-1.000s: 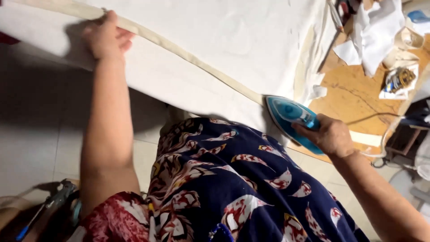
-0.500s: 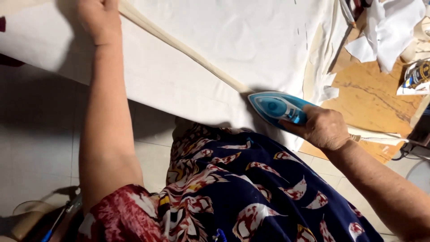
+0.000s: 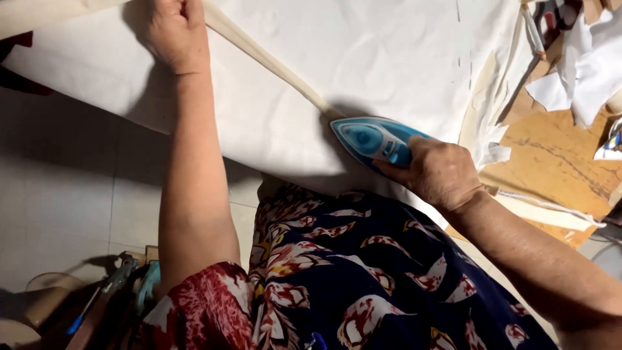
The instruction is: Ironing a long strip of white fabric on a work table
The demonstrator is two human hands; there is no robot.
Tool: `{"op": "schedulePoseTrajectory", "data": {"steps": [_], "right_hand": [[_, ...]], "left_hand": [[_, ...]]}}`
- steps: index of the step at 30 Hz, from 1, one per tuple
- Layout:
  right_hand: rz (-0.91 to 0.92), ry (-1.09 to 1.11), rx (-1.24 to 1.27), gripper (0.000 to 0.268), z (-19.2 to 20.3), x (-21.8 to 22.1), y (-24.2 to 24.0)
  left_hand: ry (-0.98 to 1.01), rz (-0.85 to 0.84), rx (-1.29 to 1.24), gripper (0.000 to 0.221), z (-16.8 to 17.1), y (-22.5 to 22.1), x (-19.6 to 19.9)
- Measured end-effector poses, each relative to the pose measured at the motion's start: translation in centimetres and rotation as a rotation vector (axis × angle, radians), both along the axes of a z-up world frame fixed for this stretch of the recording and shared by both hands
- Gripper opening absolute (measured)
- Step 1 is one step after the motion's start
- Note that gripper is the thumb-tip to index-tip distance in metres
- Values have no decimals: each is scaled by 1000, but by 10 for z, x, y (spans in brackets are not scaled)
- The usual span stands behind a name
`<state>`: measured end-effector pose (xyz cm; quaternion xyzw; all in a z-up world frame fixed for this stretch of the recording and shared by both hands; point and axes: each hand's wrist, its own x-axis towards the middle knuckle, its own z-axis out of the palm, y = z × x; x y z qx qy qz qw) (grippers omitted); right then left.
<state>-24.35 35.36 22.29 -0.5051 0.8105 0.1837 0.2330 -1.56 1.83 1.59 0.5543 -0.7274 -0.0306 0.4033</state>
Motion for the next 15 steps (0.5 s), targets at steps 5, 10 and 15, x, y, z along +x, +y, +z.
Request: {"op": "schedulePoseTrajectory", "data": {"steps": [5, 10, 15], "right_hand": [[23, 59, -31, 65, -3, 8, -12], [-39, 46, -46, 65, 1, 24, -39], [-112, 6, -9, 68, 13, 37, -65]], "left_hand": [[16, -83, 12, 26, 9, 3, 0], [55, -99, 69, 30, 22, 9, -1], [214, -180, 259, 27, 39, 11, -4]]}}
